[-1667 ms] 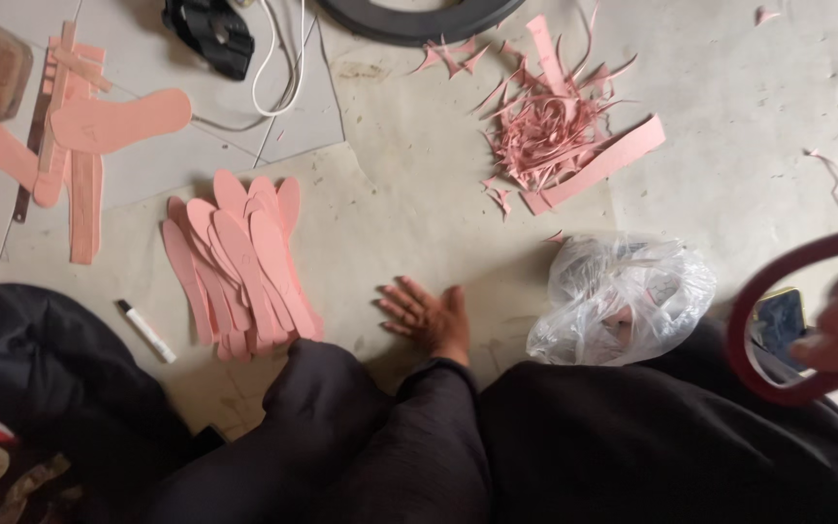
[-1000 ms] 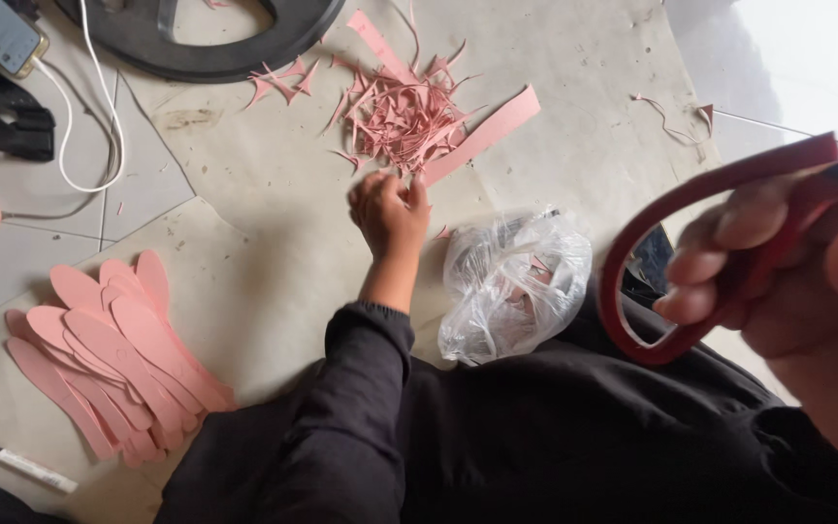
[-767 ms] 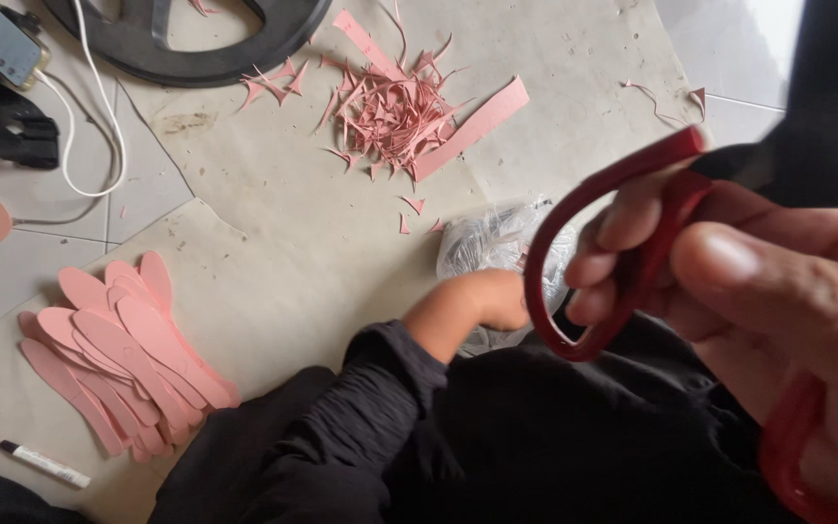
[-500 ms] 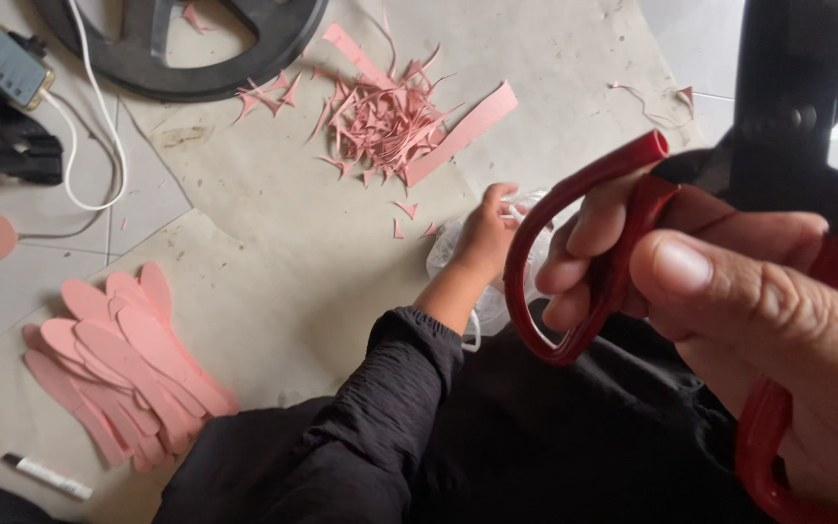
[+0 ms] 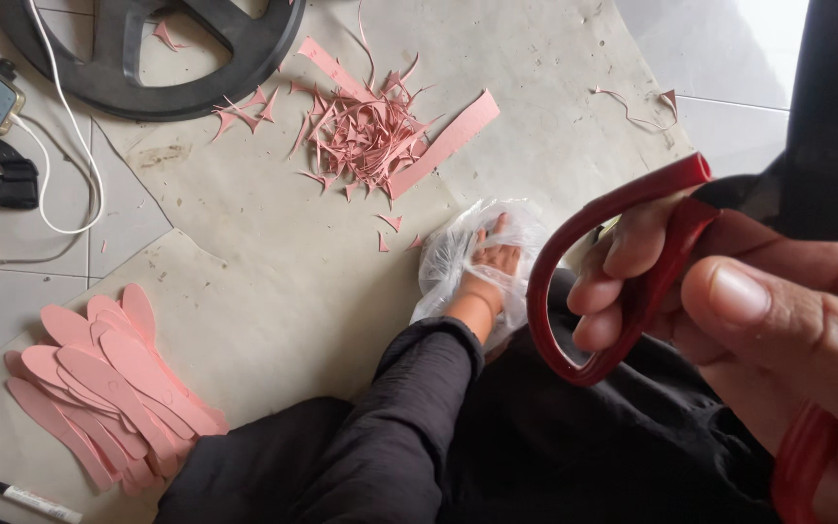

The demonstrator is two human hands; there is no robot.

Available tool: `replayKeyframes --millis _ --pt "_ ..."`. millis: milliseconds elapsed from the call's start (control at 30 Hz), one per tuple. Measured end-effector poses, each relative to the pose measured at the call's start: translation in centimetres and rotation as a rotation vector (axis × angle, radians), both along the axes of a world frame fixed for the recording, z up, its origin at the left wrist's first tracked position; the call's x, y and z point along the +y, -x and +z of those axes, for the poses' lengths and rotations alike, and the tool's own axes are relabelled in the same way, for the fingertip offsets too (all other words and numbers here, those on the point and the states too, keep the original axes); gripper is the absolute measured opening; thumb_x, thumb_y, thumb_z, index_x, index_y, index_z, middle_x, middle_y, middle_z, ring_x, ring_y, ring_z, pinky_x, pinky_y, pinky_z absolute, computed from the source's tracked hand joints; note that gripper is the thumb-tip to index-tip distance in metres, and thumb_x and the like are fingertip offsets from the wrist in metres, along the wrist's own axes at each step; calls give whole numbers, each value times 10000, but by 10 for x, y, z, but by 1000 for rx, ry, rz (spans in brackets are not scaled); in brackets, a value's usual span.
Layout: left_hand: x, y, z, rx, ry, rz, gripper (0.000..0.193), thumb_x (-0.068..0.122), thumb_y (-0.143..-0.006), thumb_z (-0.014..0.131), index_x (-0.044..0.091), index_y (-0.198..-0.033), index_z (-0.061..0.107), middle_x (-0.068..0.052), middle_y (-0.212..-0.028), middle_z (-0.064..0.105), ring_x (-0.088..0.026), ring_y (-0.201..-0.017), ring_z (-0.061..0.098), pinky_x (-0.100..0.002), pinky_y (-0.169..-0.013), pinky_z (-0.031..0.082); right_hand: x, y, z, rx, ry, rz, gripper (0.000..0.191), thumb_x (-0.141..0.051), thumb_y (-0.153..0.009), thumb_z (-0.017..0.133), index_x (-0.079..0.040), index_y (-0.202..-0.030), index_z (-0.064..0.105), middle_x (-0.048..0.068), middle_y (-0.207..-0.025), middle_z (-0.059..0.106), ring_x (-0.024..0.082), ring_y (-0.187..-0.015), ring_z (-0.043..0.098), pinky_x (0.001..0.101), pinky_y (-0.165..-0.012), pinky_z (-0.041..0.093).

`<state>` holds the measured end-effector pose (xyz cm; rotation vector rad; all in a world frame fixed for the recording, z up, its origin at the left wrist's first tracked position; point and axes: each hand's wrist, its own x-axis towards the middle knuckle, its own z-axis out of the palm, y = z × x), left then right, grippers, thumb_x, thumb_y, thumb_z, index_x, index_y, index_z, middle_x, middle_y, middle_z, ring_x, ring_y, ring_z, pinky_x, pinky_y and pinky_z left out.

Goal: The person sits on the floor and uses red-handled scissors to cut cloud-shaped pieces from a white foam sheet. They trim the edges of the shapes and place the finished pieces on the floor among other cutouts.

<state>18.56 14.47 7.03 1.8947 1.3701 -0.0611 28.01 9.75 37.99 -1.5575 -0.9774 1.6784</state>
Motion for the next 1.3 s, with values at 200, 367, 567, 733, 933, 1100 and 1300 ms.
replayKeyframes --millis 200,367,567,733,933,1100,1300 --pt "-21 -3 7 -61 75 29 349 231 -969 542 79 -1266 643 -154 -1307 658 -316 -1230 621 -430 -1029 506 -4 6 6 -44 45 -52 619 -400 -968 677 120 -1286 572 312 -1104 635 432 -1066 663 624 -924 510" --pt "-34 -23 1 -162 125 65 370 264 -986 527 68 -1282 632 -155 -1309 655 -307 -1229 620 -420 -1031 506 -9 0 8 -59 71 -38 629 -422 -954 689 111 -1271 585 277 -1081 603 409 -1033 656 627 -922 519" --pt "-44 -45 10 -396 268 142 401 303 -1006 509 55 -1301 619 -156 -1311 652 -296 -1229 619 -409 -1034 505 -13 -4 13 -50 58 -41 638 -438 -948 686 85 -1300 587 270 -1059 607 406 -1022 655 614 -875 512" --pt "-43 -37 28 -652 443 248 429 336 -1023 494 45 -1318 608 -157 -1314 649 -287 -1229 618 -399 -1037 504 -1 12 19 -33 13 -4 640 -439 -948 691 99 -1277 577 278 -1070 612 418 -1046 648 614 -911 498" --pt "-40 -23 39 -1011 677 433 466 375 -1044 476 32 -1337 594 -159 -1316 646 -275 -1229 617 -388 -1039 503 -15 17 17 67 -15 58 611 -425 -963 682 110 -1239 579 261 -1088 608 370 -1076 644 582 -959 474" --pt "-43 -8 71 -1293 806 549 499 407 -1061 461 21 -1353 583 -160 -1318 643 -266 -1228 616 -379 -1042 502 -26 23 3 134 -44 102 460 -285 -1043 559 138 -1222 585 278 -1123 663 360 -1108 640 548 -967 486" --pt "-29 15 155 -1519 872 597 541 446 -1081 444 9 -1373 570 -161 -1321 640 -255 -1228 615 -367 -1045 501 -15 52 45 206 -148 186 430 -194 -1063 465 137 -1261 654 260 -1109 739 312 -1048 734 471 -933 578"
